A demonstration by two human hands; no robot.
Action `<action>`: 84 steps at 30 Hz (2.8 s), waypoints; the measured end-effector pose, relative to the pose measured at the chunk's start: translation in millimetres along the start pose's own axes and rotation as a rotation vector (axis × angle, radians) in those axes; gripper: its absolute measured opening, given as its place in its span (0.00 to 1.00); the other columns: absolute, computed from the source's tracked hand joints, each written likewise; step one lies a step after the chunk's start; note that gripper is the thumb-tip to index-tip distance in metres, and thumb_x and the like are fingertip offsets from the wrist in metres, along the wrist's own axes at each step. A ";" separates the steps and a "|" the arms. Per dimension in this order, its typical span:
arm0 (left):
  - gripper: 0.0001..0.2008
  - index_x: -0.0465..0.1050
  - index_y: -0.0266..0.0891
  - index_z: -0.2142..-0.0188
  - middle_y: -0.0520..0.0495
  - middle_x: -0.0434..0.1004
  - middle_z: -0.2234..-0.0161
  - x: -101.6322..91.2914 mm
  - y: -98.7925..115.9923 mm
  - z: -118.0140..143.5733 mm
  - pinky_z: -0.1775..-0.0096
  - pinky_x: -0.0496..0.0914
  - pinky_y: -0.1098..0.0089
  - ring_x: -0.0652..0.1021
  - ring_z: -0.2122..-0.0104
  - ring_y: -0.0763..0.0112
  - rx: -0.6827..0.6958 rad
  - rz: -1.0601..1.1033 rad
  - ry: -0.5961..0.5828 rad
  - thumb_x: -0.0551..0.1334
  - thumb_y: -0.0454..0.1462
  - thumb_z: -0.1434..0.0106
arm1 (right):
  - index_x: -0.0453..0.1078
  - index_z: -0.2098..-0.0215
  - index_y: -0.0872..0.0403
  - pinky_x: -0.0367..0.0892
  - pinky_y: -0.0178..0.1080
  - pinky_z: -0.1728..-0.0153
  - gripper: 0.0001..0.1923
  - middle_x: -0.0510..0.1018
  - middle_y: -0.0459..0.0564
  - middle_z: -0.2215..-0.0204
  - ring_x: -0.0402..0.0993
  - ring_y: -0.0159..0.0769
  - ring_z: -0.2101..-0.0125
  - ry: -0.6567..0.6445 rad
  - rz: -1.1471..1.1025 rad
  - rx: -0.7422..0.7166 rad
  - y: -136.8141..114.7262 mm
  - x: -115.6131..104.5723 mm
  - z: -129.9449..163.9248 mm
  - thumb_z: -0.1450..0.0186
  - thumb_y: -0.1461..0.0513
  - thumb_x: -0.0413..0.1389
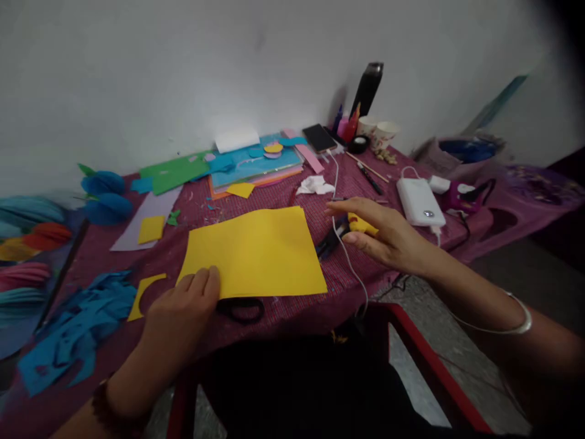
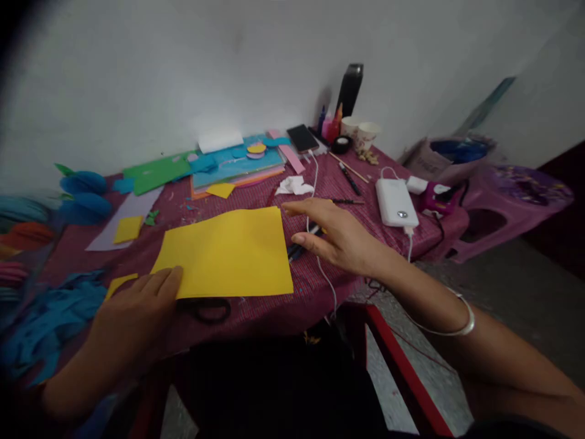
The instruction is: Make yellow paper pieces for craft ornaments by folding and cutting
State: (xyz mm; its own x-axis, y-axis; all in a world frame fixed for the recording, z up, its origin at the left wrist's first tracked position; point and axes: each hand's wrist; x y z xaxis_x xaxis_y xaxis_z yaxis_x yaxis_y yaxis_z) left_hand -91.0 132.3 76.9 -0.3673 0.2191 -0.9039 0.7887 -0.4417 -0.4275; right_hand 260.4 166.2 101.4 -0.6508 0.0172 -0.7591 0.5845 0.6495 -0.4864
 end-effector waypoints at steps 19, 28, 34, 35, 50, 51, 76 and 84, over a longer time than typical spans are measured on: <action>0.31 0.58 0.38 0.36 0.39 0.68 0.41 25.9 28.9 30.8 0.70 0.72 0.56 0.75 0.63 0.52 0.104 0.007 -0.089 0.45 0.25 0.39 | 0.59 0.38 0.56 0.54 0.48 0.38 0.32 0.63 0.60 0.39 0.58 0.42 0.38 -0.390 -0.118 -0.089 16.8 69.0 59.2 0.38 0.61 0.61; 0.30 0.57 0.36 0.36 0.39 0.67 0.41 22.0 34.0 34.0 0.69 0.72 0.60 0.75 0.60 0.53 0.079 -0.012 -0.112 0.47 0.26 0.39 | 0.61 0.39 0.55 0.55 0.49 0.40 0.29 0.65 0.59 0.40 0.59 0.42 0.40 -0.339 -0.083 -0.124 17.7 73.9 61.9 0.38 0.63 0.60; 0.28 0.58 0.34 0.36 0.40 0.68 0.41 24.0 35.6 33.8 0.68 0.73 0.61 0.75 0.59 0.56 0.070 -0.078 -0.098 0.42 0.26 0.34 | 0.64 0.42 0.55 0.56 0.49 0.41 0.26 0.68 0.57 0.43 0.62 0.42 0.42 -0.291 -0.044 -0.103 17.2 78.8 60.5 0.37 0.61 0.59; 0.27 0.58 0.34 0.36 0.40 0.68 0.41 23.7 35.6 34.0 0.67 0.74 0.62 0.75 0.59 0.56 0.070 -0.087 -0.097 0.43 0.26 0.34 | 0.64 0.42 0.55 0.56 0.49 0.42 0.25 0.69 0.57 0.43 0.62 0.42 0.42 -0.290 -0.035 -0.103 16.8 78.9 60.2 0.37 0.62 0.59; 0.27 0.57 0.33 0.37 0.36 0.69 0.43 20.6 38.5 33.9 0.64 0.74 0.61 0.75 0.60 0.57 0.081 -0.053 -0.071 0.45 0.27 0.35 | 0.71 0.48 0.53 0.56 0.48 0.51 0.17 0.73 0.55 0.47 0.65 0.46 0.50 -0.247 0.106 -0.079 9.4 88.7 54.1 0.35 0.60 0.56; 0.27 0.57 0.33 0.37 0.35 0.69 0.43 21.0 38.0 33.7 0.64 0.74 0.61 0.75 0.60 0.57 0.082 -0.052 -0.066 0.45 0.27 0.35 | 0.72 0.49 0.53 0.55 0.47 0.52 0.17 0.74 0.55 0.48 0.66 0.45 0.51 -0.240 0.110 -0.078 9.3 89.2 51.7 0.36 0.62 0.56; 0.19 0.65 0.36 0.43 0.39 0.78 0.52 10.8 16.8 -18.8 0.53 0.71 0.65 0.78 0.54 0.62 0.028 0.082 -0.020 0.51 0.30 0.33 | 0.69 0.66 0.55 0.60 0.30 0.81 0.06 0.68 0.42 0.78 0.64 0.28 0.80 0.486 -0.530 0.144 -8.4 -14.4 -71.8 0.34 0.62 0.51; 0.15 0.66 0.38 0.50 0.41 0.79 0.62 -41.7 -61.1 -87.1 0.63 0.69 0.68 0.80 0.62 0.62 -0.221 0.012 0.178 0.46 0.36 0.30 | 0.74 0.64 0.59 0.62 0.29 0.74 0.09 0.74 0.42 0.74 0.67 0.24 0.74 0.752 -0.130 0.027 -21.3 -111.7 -24.2 0.34 0.65 0.51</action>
State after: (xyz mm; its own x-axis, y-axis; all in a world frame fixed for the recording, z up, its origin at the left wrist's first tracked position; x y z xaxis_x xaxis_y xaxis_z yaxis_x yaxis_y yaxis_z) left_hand -80.9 226.0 141.7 -0.2803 0.3729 -0.8845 0.8882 -0.2487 -0.3863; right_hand 308.9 168.9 207.0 -0.8643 0.4612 -0.2008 0.4860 0.6627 -0.5698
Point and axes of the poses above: each hand's wrist, its own z-axis away from the middle knuckle, its own x-axis out of the palm, y = z × x
